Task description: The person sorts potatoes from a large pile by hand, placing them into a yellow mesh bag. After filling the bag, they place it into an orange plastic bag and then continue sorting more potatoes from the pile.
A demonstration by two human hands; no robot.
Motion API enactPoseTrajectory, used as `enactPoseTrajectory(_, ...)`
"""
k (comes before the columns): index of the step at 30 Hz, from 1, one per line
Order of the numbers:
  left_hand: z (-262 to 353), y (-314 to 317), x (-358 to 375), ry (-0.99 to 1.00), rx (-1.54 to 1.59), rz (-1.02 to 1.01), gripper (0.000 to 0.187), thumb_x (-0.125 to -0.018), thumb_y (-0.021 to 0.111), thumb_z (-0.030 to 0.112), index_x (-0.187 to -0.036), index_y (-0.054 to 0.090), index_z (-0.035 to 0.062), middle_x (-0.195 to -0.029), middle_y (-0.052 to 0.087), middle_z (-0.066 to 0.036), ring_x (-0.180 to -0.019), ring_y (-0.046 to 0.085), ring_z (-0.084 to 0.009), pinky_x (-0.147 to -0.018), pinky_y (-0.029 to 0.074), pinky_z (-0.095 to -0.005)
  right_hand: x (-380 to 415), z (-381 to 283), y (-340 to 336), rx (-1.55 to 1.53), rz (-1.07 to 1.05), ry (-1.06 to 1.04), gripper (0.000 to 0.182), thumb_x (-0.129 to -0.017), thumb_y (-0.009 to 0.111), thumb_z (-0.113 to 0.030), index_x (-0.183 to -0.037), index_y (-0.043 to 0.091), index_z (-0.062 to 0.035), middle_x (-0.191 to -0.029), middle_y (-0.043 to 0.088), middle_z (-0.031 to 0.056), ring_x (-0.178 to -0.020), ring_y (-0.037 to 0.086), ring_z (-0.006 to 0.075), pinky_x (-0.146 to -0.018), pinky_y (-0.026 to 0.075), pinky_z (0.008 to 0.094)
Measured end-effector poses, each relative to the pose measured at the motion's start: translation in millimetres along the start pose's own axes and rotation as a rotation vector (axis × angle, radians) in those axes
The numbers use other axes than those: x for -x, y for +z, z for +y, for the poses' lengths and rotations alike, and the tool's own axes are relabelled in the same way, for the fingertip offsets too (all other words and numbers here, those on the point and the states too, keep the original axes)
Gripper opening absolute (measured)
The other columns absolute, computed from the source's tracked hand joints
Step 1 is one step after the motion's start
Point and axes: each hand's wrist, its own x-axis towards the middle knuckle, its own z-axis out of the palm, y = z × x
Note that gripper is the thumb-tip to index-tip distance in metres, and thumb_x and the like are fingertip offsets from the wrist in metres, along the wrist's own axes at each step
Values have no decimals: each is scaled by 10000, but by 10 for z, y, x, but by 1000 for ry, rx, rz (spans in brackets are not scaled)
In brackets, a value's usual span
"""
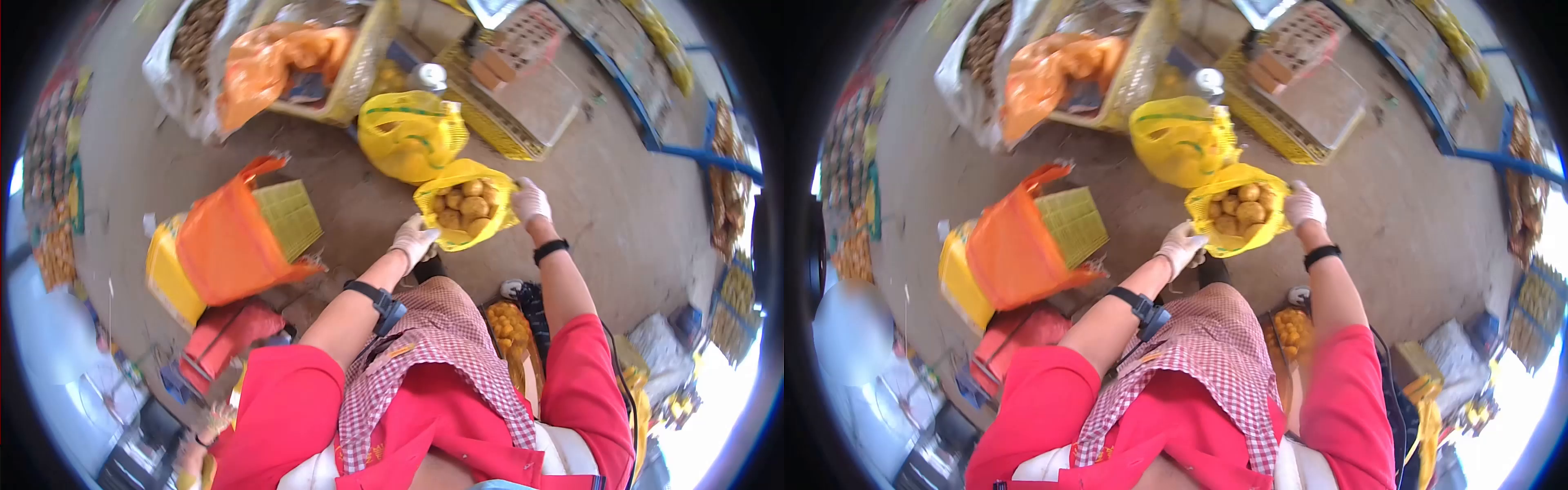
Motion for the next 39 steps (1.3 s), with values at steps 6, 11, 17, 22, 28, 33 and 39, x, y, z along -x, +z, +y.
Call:
enactPoseTrajectory(6,-145,-523,511,90,-50,164,253,-931,653,304,-895,579,65,-722,620,-27,-573,586,-119,-515,480,-278,-253,334,8,-77,-5,-115,428,-810,565,-231,-1198,626,-61,-1141,675,189,-1070,630,348,-949,478,377)
enactPoseTrajectory(11,-1085,-1525,952,-2,-157,537,315,-882,684,353,-913,629,45,-761,662,-66,-637,649,-160,-596,533,-312,148,-118,-267,96,203,-106,586,-756,725,-259,-1290,564,-79,-1179,638,184,-1110,593,358,-952,474,416)
enactPoseTrajectory(17,-2391,-2215,1688,-141,-113,775,338,-865,646,362,-929,645,30,-797,696,-136,-663,689,-231,-672,538,-364,637,-975,23,36,297,-513,466,-770,764,-211,-1198,624,-90,-1151,631,154,-1074,597,340,-911,483,417)
enactPoseTrajectory(22,-3084,-2202,2215,-213,232,768,298,-888,645,338,-939,619,46,-724,679,-85,-601,652,-174,-607,515,-333,1497,-2237,942,28,-78,-666,404,-830,744,-266,-1161,642,-60,-1117,661,140,-1029,631,283,-898,496,361)
enactPoseTrajectory(28,-3489,-2383,2811,-50,544,781,256,-923,630,308,-962,617,55,-698,645,-51,-581,609,-150,-549,482,-307,1661,-3401,2266,-39,-438,-571,619,-855,748,-401,-1290,556,-5,-1159,672,147,-1075,637,241,-955,471,321)
enactPoseTrajectory(33,-3435,-2868,3016,176,761,951,321,-901,688,356,-1053,637,78,-820,636,-9,-706,582,-109,-645,480,-277,1714,-4108,2846,85,-353,-511,803,-820,762,-473,-1401,468,-1,-1272,614,178,-1195,578,287,-1022,427,335)
enactPoseTrajectory(39,-3325,-3635,2436,220,862,948,671,-870,694,490,-1292,554,-12,-1194,622,-124,-1078,588,-206,-915,463,-316,1126,-4416,3453,-55,-421,-396,999,-731,778,-599,-1443,412,-3,-1347,566,187,-1247,545,298,-1050,414,347)
